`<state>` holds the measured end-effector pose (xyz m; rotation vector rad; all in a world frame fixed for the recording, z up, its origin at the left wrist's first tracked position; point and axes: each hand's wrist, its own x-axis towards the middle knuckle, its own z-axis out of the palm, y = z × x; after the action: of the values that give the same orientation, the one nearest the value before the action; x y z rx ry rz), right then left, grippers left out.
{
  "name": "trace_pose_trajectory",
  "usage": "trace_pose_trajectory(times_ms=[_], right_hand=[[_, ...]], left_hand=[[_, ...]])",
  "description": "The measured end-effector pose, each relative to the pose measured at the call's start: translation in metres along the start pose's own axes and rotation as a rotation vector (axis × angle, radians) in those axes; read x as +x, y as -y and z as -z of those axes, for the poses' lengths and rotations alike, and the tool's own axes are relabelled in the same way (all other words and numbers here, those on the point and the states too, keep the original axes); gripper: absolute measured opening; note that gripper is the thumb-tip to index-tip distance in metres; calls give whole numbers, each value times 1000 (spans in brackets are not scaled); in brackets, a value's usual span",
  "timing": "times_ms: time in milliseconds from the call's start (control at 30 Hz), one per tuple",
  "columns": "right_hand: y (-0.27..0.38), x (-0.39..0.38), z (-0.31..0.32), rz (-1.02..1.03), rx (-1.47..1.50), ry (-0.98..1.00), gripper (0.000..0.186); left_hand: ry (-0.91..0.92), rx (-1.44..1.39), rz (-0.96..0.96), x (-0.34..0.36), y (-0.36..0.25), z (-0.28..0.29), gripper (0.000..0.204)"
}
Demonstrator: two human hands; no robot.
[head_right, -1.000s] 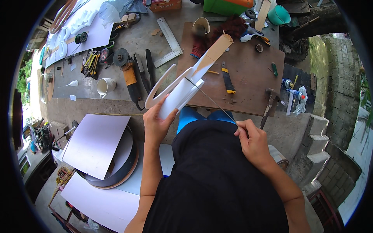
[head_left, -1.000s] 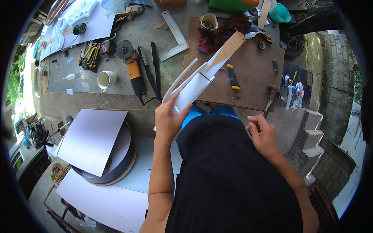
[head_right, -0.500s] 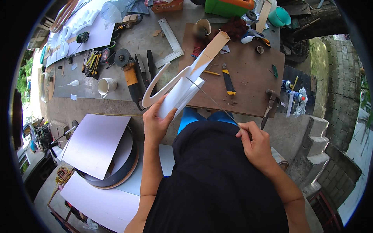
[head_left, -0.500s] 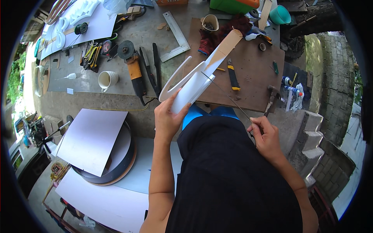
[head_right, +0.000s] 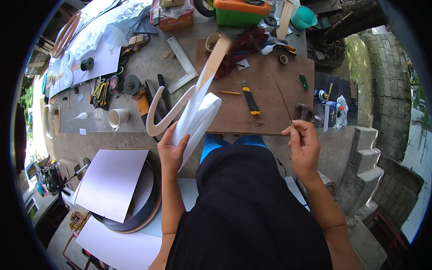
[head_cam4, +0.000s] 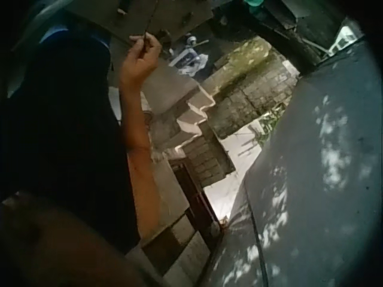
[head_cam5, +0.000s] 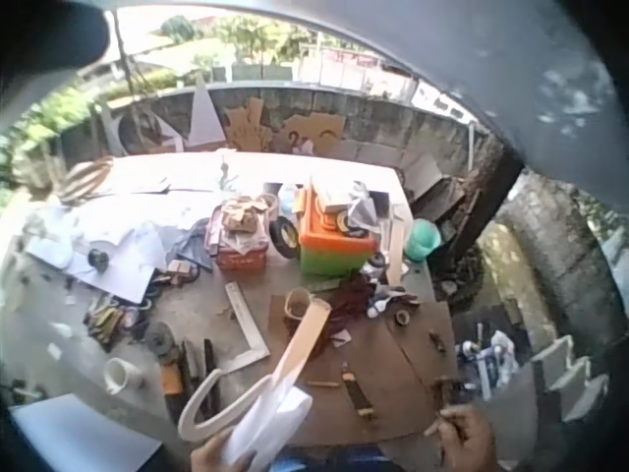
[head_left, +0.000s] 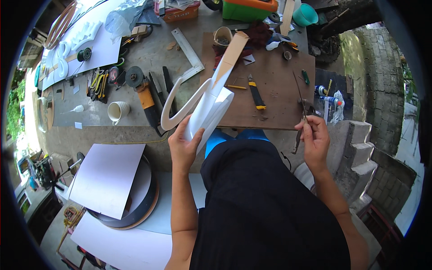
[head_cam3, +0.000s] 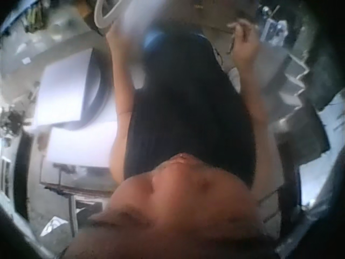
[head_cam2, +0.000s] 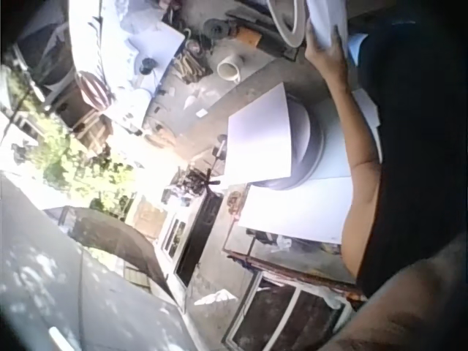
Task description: Fabricating a 3D channel letter by attaching a side wall strip to a letter face using glue.
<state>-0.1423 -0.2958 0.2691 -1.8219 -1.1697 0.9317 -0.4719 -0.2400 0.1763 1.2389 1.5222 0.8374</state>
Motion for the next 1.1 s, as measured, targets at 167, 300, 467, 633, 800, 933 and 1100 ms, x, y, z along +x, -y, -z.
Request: trace_pose_trajectory(times_ms=[167, 300, 467, 633, 800, 933, 1100], right_hand=[[-97, 18, 23, -99, 2, -283, 10], [-166, 36, 54, -146, -197, -544, 10], [-267, 53, 125, -173, -507, -768, 12], [-328, 61, 151, -213, -610, -835, 13], [-356, 71, 149, -232, -557, -812, 14], [-367, 78, 154, -210, -547, -821, 14], [-370, 83, 157, -191, -510, -816, 13]], left_hand=[[17, -207, 142, 1, 6, 6, 49], [13, -147, 65, 4, 12, 13, 52], [50, -92, 29, 9, 3, 7, 53], [83, -113, 45, 11, -17, -8, 54], [69, -191, 101, 6, -26, -18, 56], [69, -257, 122, 4, -36, -30, 57], [86, -245, 117, 6, -45, -46, 57]])
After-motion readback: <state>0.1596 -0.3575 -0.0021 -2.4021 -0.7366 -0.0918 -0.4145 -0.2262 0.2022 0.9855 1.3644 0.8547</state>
